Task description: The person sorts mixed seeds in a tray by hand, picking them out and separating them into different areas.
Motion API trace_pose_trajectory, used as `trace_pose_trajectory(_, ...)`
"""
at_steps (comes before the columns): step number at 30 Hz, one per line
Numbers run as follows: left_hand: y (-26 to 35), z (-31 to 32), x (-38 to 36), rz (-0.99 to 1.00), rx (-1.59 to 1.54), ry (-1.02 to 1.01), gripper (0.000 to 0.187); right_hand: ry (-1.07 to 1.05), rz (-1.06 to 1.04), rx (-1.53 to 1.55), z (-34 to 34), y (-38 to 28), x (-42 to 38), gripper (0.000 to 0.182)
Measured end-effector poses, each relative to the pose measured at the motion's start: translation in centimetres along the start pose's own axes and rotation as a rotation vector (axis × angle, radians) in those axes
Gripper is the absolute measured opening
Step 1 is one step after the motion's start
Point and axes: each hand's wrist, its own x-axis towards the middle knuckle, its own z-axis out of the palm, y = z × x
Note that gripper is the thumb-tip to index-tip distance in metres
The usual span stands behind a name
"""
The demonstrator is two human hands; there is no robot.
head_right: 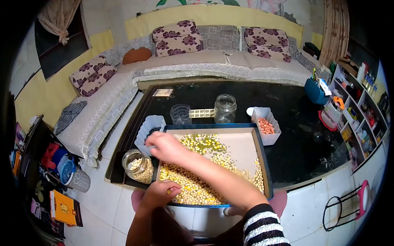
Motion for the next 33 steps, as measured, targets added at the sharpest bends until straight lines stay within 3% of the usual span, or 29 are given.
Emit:
trace_pose_trajectory(1,-0.1,0.0,0.1,0.005,0.022,-0.002,0.013,0.007,0.01,-0.038,-0.6,2.0,-0.9,0.014)
trace_pose_trajectory(5,0.0,-0.1,0.1,0.015,0.022,0.005,0.013,-0.101,0.397,-0.235,-4.7,6.7,-5.4,0.012)
trace_pose_trajectory(8,0.3,-0.1,0.1,0.021,0.021,0.007,0.013,-0.128,0.524,-0.229,-5.8,8.8,-8.1,0.012)
trace_pose_trajectory(12,0.3,-0.1,0.1,0.03,0.029,0.02,0.013,-0.149,0.553,-0.23,-4.7,9.7,-9.3,0.014)
trace_pose_trajectory(14,0.4,-0.1,0.1,0.027,0.031,0.01,0.012,-0.163,0.411,-0.253,-3.8,10.0,-9.2,0.017)
trace_pose_trajectory(18,0.4,-0.1,0.1,0.045,0.009,0.032,0.011,-0.272,0.392,-0.334,-3.1,10.7,-9.1,0.014)
trace_pose_trajectory(25,0.4,-0.1,0.1,0.054,0.011,0.038,0.01,-0.375,0.533,-0.4,-5.2,10.2,-9.8,0.017)
trace_pose_trajectory(33,0.0,0.0,0.1,0.081,0.021,0.052,0.01,-0.2,0.615,-0.332,-6.5,10.5,-10.1,0.015)
